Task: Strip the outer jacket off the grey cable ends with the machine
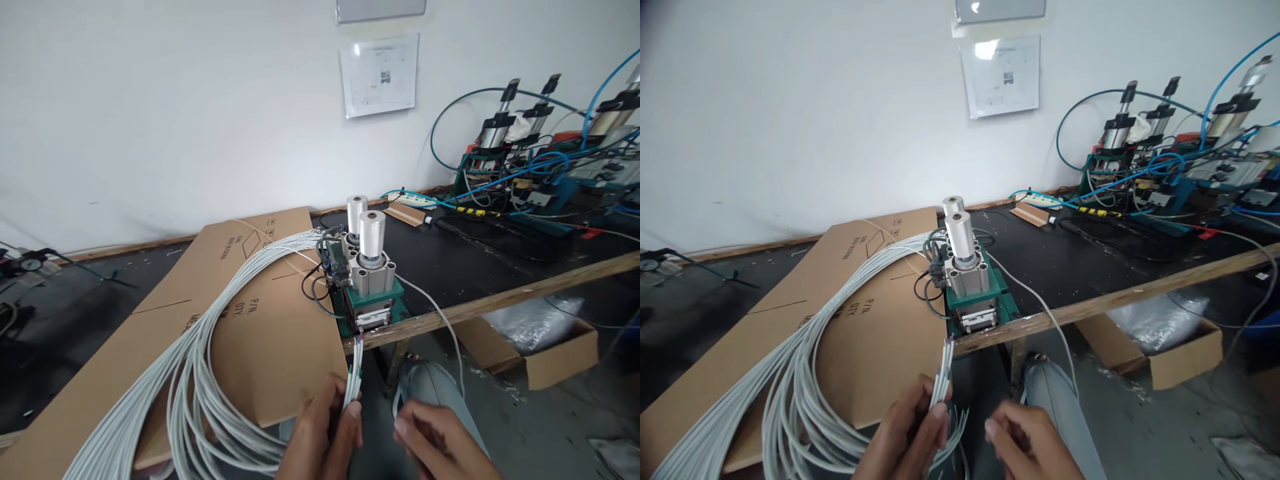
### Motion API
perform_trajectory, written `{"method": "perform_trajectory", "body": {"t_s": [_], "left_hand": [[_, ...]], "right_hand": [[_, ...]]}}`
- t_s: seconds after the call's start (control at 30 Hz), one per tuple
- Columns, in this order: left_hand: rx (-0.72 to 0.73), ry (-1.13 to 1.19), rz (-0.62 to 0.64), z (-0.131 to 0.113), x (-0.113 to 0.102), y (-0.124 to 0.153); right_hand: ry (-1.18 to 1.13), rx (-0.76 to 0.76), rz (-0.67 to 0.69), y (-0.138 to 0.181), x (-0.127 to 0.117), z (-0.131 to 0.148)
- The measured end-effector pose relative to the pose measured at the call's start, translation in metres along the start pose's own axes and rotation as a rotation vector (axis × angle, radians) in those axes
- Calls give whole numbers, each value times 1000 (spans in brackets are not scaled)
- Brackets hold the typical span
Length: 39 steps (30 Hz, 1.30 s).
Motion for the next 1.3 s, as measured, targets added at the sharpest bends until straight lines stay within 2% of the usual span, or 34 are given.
{"method": "perform_trajectory", "body": {"t_s": [0.07,0.13,0.2,0.27,0.37,0.47,0.53,0.57,0.63,0.7,0.77,0.97,1.13,1.3], "left_hand": [[-57,75,80,9,4,-3],[-81,124,164,16,9,-5],[-71,153,195,18,10,-7],[-56,198,164,17,9,-8],[-7,224,-16,14,1,-7],[29,195,-278,14,-13,-1],[-21,222,-425,18,-21,2],[-56,233,-451,19,-23,3],[-104,245,-347,16,-20,-2],[-122,252,-123,7,-11,-8],[-131,271,25,-1,-7,-12],[-172,309,106,-14,-10,-15],[-203,281,171,-17,-11,-15],[-190,243,127,-12,-17,-14]], "right_hand": [[-113,-124,3,-10,9,41],[-141,-234,-69,-19,16,69],[-163,-300,-86,-27,26,82],[-219,-319,-85,-32,34,82],[-325,-296,-148,-35,36,69],[-390,-287,-182,-34,39,57],[-436,-270,-130,-33,48,51],[-460,-257,-88,-33,53,49],[-517,-243,-23,-33,62,46],[-577,-252,5,-32,67,45],[-602,-263,-2,-31,67,44],[-464,-278,-24,-29,60,40],[-409,-293,-3,-28,56,49],[-376,-289,12,-28,52,57]]}}
Point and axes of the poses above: each hand's wrist, its own y-axis away from the middle knuckle, its own x-axis out of the palm, z = x × y, the point moved 6 cm from there along -y, towards the middle knuckle, and after that the axes turned 6 degrees about -x, right-handed, at the moved point
